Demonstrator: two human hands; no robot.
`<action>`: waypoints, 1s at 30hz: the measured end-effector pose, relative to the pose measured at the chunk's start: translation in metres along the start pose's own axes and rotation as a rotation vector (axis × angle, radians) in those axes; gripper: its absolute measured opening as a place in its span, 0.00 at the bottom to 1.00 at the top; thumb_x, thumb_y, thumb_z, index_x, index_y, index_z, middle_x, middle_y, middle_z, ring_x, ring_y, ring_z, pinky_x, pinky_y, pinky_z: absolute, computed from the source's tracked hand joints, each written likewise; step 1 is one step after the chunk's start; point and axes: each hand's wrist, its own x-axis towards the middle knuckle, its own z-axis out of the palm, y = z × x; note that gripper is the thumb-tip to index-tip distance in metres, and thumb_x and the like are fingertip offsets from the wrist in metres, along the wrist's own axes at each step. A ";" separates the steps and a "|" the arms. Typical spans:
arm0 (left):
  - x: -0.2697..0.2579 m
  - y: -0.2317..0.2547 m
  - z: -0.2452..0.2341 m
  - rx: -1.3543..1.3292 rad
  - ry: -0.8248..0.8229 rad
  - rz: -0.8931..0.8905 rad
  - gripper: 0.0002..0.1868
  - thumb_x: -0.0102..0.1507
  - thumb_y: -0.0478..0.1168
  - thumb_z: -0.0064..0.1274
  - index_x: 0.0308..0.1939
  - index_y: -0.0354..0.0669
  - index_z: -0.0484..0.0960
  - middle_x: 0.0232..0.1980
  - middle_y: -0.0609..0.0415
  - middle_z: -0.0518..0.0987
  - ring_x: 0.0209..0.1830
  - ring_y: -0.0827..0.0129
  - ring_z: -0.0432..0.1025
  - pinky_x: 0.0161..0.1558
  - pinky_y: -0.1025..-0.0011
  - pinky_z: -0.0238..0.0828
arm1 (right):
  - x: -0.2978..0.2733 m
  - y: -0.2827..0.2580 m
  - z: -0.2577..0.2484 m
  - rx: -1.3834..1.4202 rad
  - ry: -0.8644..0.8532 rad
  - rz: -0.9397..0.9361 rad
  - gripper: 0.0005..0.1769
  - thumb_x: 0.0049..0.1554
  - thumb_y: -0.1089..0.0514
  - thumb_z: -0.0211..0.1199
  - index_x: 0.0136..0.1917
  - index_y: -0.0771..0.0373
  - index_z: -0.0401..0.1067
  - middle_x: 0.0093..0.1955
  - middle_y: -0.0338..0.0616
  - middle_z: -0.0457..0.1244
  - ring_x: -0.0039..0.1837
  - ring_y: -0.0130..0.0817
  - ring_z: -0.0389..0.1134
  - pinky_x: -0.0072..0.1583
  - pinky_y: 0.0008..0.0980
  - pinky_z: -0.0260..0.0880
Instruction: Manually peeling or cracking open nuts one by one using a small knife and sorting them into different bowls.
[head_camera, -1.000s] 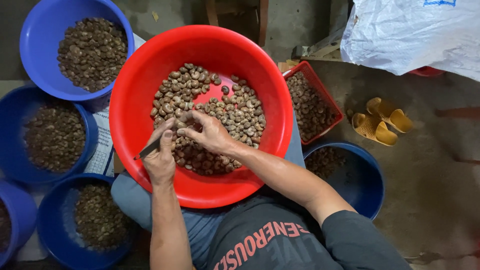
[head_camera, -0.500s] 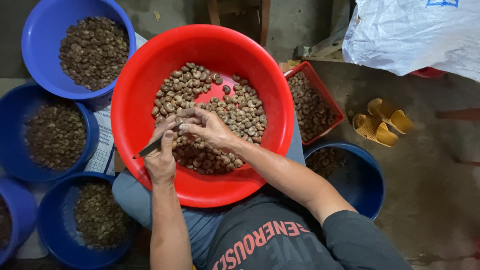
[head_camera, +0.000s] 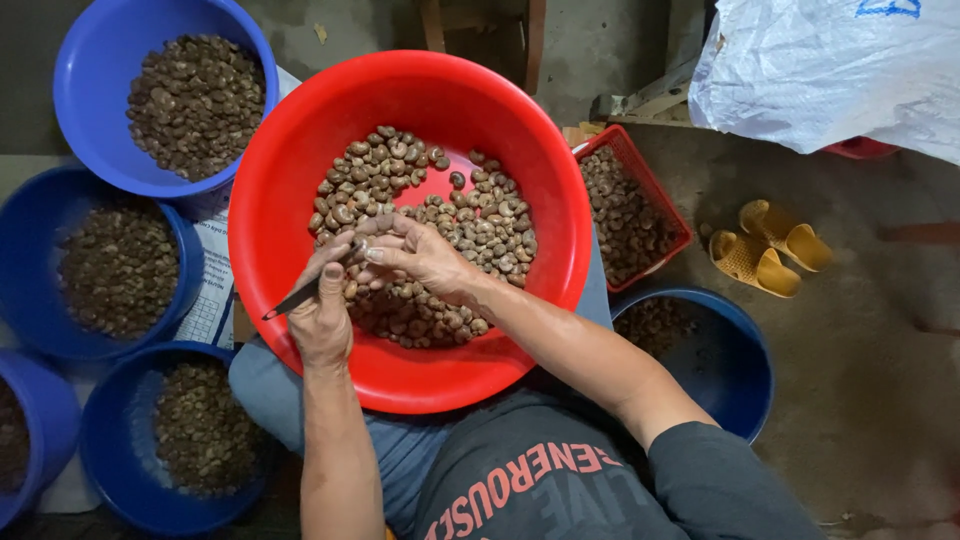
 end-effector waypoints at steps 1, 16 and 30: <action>0.000 0.001 0.001 0.001 0.002 -0.001 0.13 0.74 0.37 0.47 0.53 0.27 0.79 0.58 0.32 0.80 0.63 0.49 0.74 0.66 0.50 0.69 | 0.000 0.000 -0.001 0.000 -0.001 0.002 0.24 0.63 0.62 0.65 0.69 0.68 0.62 0.55 0.56 0.69 0.51 0.47 0.76 0.51 0.37 0.83; -0.002 -0.005 -0.002 -0.013 0.014 0.004 0.13 0.73 0.36 0.47 0.53 0.25 0.79 0.58 0.31 0.80 0.60 0.51 0.75 0.62 0.55 0.72 | -0.001 -0.005 0.002 0.052 -0.051 0.027 0.24 0.63 0.64 0.64 0.69 0.67 0.61 0.58 0.57 0.69 0.53 0.46 0.76 0.53 0.37 0.83; -0.007 -0.019 -0.008 -0.052 0.039 -0.021 0.14 0.74 0.36 0.46 0.53 0.24 0.78 0.58 0.30 0.79 0.63 0.53 0.72 0.65 0.54 0.68 | -0.004 -0.006 0.004 0.092 -0.089 0.043 0.23 0.65 0.65 0.62 0.70 0.68 0.59 0.58 0.59 0.69 0.54 0.48 0.76 0.54 0.39 0.82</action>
